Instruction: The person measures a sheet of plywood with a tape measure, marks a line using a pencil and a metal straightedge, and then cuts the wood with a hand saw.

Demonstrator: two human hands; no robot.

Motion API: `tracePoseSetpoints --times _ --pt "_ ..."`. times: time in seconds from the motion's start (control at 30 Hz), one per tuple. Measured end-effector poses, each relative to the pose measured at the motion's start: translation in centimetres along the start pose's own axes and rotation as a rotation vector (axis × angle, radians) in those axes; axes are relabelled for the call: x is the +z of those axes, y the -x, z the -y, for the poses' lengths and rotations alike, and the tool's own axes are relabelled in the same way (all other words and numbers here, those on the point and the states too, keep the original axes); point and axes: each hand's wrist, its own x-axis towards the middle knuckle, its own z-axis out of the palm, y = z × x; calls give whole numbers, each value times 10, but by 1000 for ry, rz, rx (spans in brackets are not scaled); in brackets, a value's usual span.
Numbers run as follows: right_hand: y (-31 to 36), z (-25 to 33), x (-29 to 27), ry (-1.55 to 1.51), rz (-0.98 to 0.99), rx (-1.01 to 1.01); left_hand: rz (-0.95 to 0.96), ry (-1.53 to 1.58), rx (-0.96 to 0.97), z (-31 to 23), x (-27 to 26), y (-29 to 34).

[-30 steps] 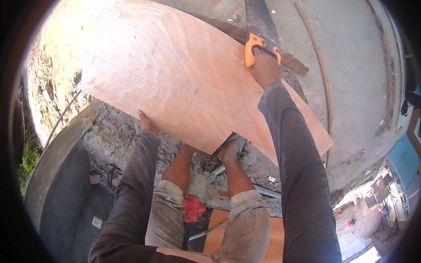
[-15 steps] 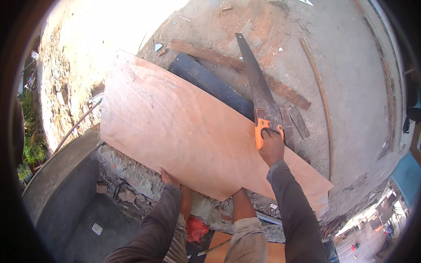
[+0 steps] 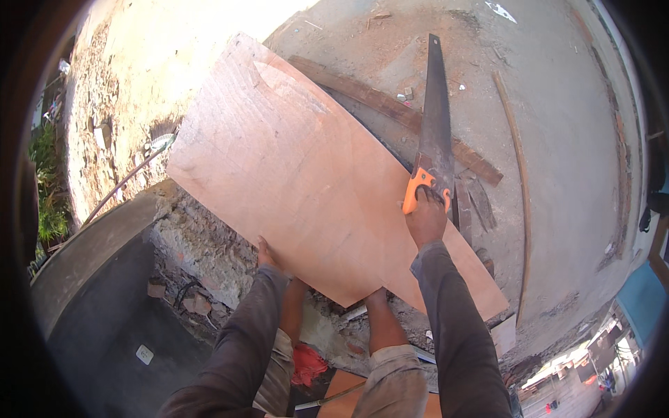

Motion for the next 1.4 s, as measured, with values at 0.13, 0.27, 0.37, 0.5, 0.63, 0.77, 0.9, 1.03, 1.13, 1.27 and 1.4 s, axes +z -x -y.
tracePoseSetpoints --times 0.13,0.27,0.37,0.5,0.63,0.77,0.9,1.03,1.13,1.27,1.4 --pt "-48 62 24 -34 -36 -123 -50 12 -33 -10 21 17" --pt "-93 129 29 61 -85 -193 71 20 7 -13 18 12" --pt "-103 142 37 138 -48 -208 79 -29 31 -14 11 0" --pt "-106 144 56 247 36 -100 462 398 -249 -43 -15 5" --pt "-109 139 50 298 58 -89 503 261 -168 -84 -29 -22" --pt "-113 150 44 323 67 -147 399 -38 -103 -98 -19 -97" --pt "-116 165 40 314 168 -47 264 7 25 -90 -9 -141" --pt "-118 166 45 321 146 -28 405 333 3 -88 -5 -128" --pt "-118 177 42 374 189 -62 492 456 -71 -83 -21 -71" --pt "-115 167 43 441 166 9 190 -77 109 -79 -1 12" --pt "-118 178 51 579 127 -25 -120 -677 241 -103 32 20"
